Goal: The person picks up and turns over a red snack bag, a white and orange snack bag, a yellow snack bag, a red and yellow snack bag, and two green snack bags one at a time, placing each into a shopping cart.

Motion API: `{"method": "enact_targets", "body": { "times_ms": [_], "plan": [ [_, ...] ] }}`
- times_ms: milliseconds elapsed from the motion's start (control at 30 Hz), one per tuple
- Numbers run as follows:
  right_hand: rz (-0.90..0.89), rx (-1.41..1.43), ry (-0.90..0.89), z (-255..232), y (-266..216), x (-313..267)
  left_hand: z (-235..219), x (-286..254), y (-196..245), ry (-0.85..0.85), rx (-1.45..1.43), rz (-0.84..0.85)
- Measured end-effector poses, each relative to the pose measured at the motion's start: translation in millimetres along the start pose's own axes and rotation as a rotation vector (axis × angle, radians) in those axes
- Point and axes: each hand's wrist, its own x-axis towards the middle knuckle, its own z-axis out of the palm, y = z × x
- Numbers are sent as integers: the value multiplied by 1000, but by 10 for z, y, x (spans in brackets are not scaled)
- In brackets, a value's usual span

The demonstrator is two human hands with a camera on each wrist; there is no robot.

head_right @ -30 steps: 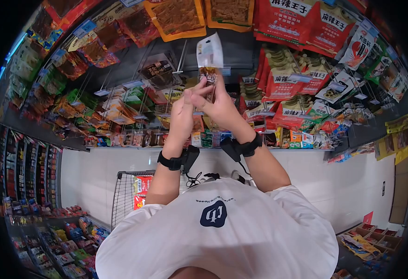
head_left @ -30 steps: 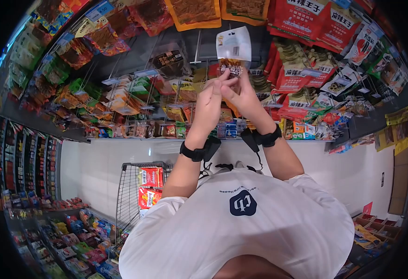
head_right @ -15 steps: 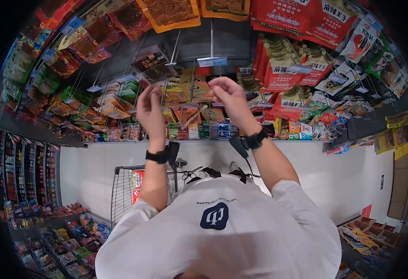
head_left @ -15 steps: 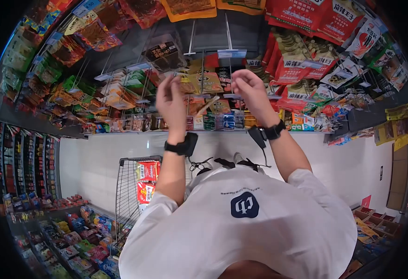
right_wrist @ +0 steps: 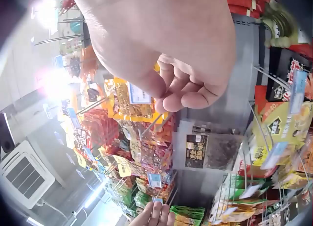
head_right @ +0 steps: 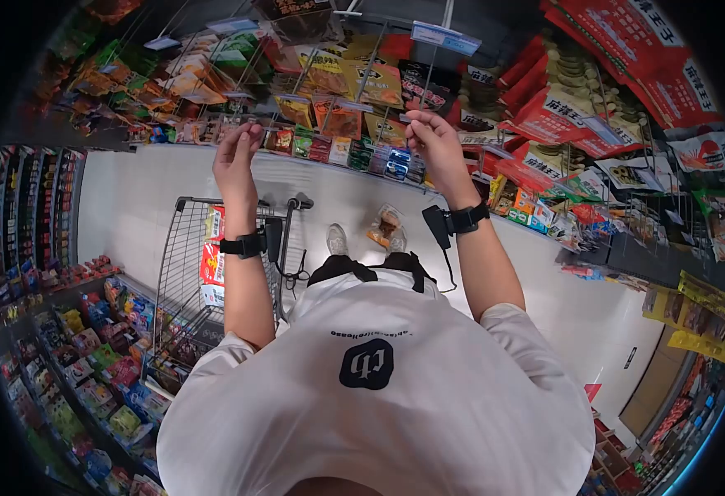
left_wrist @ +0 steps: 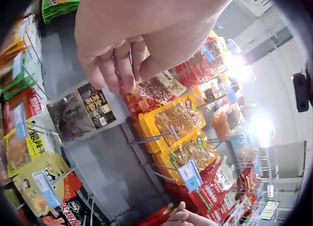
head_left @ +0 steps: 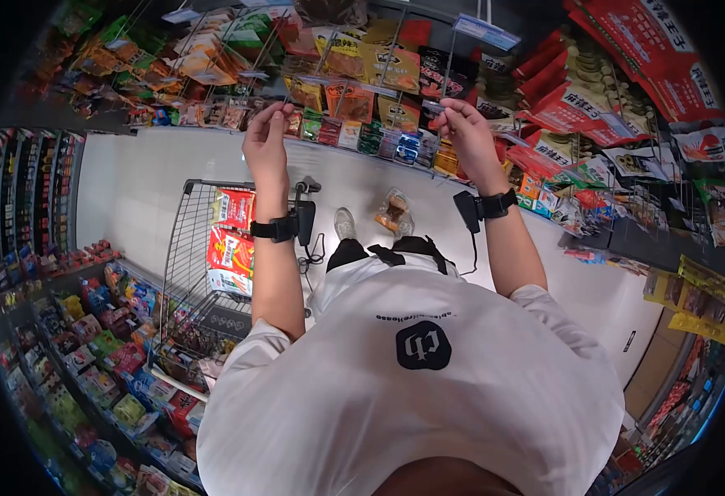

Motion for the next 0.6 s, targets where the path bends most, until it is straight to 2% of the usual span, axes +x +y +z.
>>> {"method": "enact_targets", "body": {
  "times_ms": [167,300,367,433,533,600],
  "plan": [
    [283,-111,-7,-256,602,75,-429,-408,-378,149,47,-110],
    [517,-220,-74,-532,1255,80,-780,-837,-878,239,22,-314],
    [576,-254,-87,-691,1633,50,-936,-992,-1179,215,66,-478],
    [767,-377,-48,-878,2055,-8,-1136,-1178,-1620,183,147,-629],
    [889,-442,-18,-1169,2811,-7,-1452,-1422,-2492,168,178,-894],
    [990,-431,28,-1410,3370,-79,-1658,-1613,-3137,120,191,-985]
  ]
}}
